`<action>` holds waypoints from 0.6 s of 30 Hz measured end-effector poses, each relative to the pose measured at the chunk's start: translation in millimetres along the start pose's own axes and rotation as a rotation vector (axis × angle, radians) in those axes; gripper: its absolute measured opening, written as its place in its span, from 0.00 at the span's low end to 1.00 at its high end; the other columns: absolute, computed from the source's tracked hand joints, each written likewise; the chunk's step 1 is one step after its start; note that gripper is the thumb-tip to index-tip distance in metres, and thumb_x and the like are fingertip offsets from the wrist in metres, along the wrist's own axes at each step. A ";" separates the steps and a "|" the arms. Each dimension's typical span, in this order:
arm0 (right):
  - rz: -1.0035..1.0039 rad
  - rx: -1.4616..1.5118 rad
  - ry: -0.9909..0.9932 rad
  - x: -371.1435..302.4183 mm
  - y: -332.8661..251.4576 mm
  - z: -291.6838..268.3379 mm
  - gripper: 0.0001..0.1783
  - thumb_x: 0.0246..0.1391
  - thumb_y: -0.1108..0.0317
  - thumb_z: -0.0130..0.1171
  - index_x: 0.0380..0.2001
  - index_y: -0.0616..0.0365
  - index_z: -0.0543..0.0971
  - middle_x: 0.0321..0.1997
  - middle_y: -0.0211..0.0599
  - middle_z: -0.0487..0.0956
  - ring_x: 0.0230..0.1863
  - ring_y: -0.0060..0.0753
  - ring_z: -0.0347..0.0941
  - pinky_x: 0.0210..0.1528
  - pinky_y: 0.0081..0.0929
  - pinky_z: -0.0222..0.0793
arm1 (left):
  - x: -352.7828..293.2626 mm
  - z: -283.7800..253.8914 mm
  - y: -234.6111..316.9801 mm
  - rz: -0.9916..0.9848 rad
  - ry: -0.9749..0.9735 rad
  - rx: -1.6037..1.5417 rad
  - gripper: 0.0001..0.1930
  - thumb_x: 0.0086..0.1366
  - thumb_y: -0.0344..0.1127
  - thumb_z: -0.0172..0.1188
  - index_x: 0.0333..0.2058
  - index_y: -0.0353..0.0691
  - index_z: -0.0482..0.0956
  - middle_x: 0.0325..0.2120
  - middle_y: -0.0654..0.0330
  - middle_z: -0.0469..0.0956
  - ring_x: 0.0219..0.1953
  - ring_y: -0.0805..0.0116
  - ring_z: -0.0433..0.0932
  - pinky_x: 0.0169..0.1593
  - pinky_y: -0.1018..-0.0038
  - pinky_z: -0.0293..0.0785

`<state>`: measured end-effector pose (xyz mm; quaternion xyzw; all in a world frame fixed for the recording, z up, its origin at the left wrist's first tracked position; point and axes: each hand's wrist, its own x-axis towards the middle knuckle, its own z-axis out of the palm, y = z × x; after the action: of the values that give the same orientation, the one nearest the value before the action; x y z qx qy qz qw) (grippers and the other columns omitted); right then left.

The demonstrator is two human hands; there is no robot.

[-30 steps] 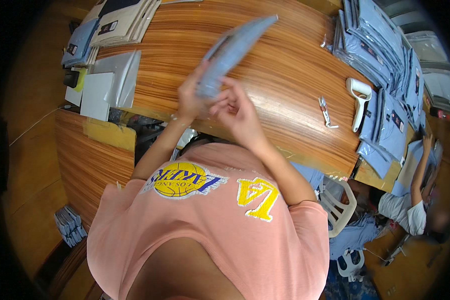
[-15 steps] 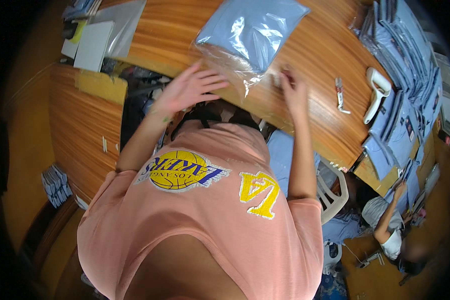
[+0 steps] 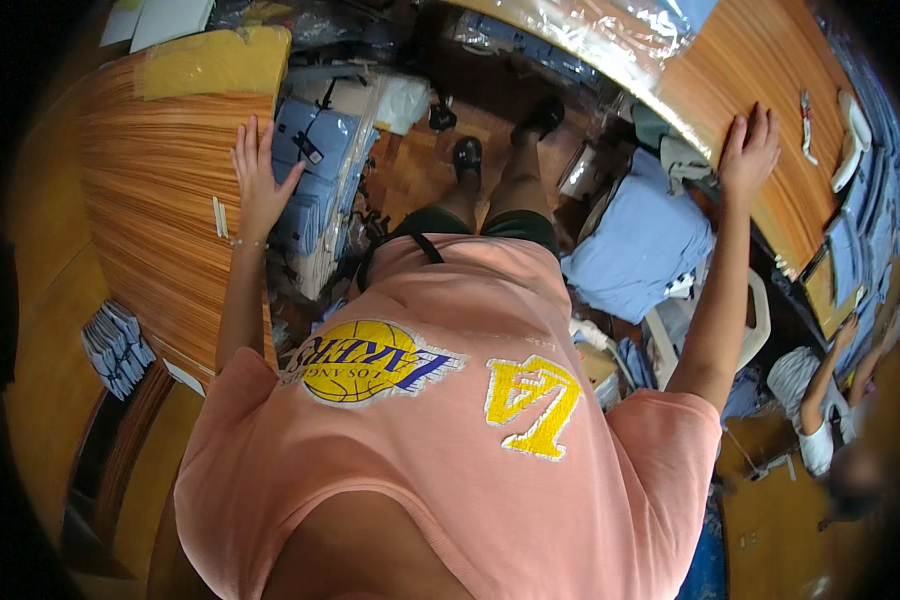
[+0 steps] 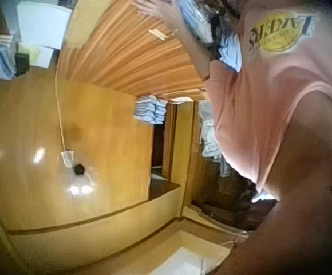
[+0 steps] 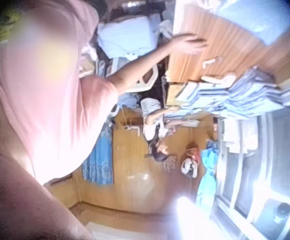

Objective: The person folds a light blue collared shirt on a wooden table, places cardboard inside for structure, secures the collar with a clip, attaches a tag, and seals it inside a clear plastic bag.

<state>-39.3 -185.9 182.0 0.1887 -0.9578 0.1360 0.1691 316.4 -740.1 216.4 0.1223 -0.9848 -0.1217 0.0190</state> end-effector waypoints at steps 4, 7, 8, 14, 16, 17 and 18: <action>-0.014 0.003 0.007 1.7 1.3 0.4 0.25 0.58 0.51 0.46 0.53 0.55 0.71 0.59 0.48 0.66 0.60 0.49 0.61 0.60 0.42 0.54 | -2.4 8.4 -2.4 0.024 0.055 0.059 0.39 0.55 0.50 0.60 0.62 0.43 0.54 0.63 0.52 0.51 0.65 0.48 0.46 0.63 0.46 0.41; -0.016 0.018 0.034 3.4 1.6 1.8 0.24 0.57 0.52 0.48 0.51 0.56 0.73 0.57 0.48 0.69 0.57 0.48 0.64 0.59 0.37 0.57 | -0.6 9.3 -6.7 0.045 0.069 0.054 0.40 0.55 0.49 0.59 0.62 0.36 0.53 0.63 0.51 0.52 0.66 0.49 0.47 0.63 0.46 0.41; -0.004 0.048 0.035 2.2 0.9 1.0 0.24 0.57 0.52 0.48 0.51 0.56 0.73 0.56 0.48 0.69 0.57 0.48 0.65 0.58 0.37 0.57 | -0.3 8.4 -5.8 0.049 0.062 0.066 0.40 0.56 0.48 0.59 0.62 0.36 0.52 0.63 0.51 0.52 0.66 0.49 0.46 0.63 0.47 0.41; 0.021 0.112 0.050 3.6 -6.0 -2.3 0.24 0.55 0.52 0.51 0.49 0.57 0.75 0.55 0.48 0.71 0.57 0.48 0.65 0.58 0.35 0.58 | -2.8 6.9 -3.7 0.062 0.066 0.085 0.41 0.55 0.47 0.60 0.62 0.35 0.52 0.63 0.49 0.51 0.65 0.48 0.46 0.63 0.49 0.41; 0.017 0.086 0.053 1.7 -2.2 -0.6 0.24 0.55 0.52 0.51 0.49 0.57 0.75 0.55 0.48 0.71 0.57 0.48 0.65 0.58 0.35 0.58 | -2.6 6.7 -3.6 0.051 0.059 0.095 0.41 0.55 0.47 0.60 0.62 0.35 0.52 0.63 0.49 0.51 0.65 0.48 0.46 0.63 0.49 0.41; 0.015 0.074 0.057 1.1 -0.7 0.0 0.24 0.55 0.52 0.52 0.48 0.57 0.75 0.55 0.48 0.71 0.57 0.48 0.65 0.59 0.35 0.58 | -1.2 6.7 -3.6 0.054 0.059 0.092 0.41 0.55 0.47 0.60 0.62 0.35 0.52 0.63 0.50 0.51 0.66 0.48 0.46 0.63 0.49 0.41; 0.028 0.089 0.063 0.5 1.0 -0.4 0.24 0.55 0.52 0.51 0.49 0.57 0.75 0.55 0.48 0.71 0.57 0.48 0.65 0.59 0.35 0.58 | -0.1 7.0 -2.9 0.056 0.059 0.089 0.41 0.55 0.47 0.60 0.62 0.36 0.52 0.63 0.50 0.51 0.66 0.48 0.46 0.63 0.49 0.41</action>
<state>-40.1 -185.0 182.3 0.1785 -0.9475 0.1868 0.1886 316.7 -741.2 208.9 0.0989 -0.9913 -0.0736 0.0459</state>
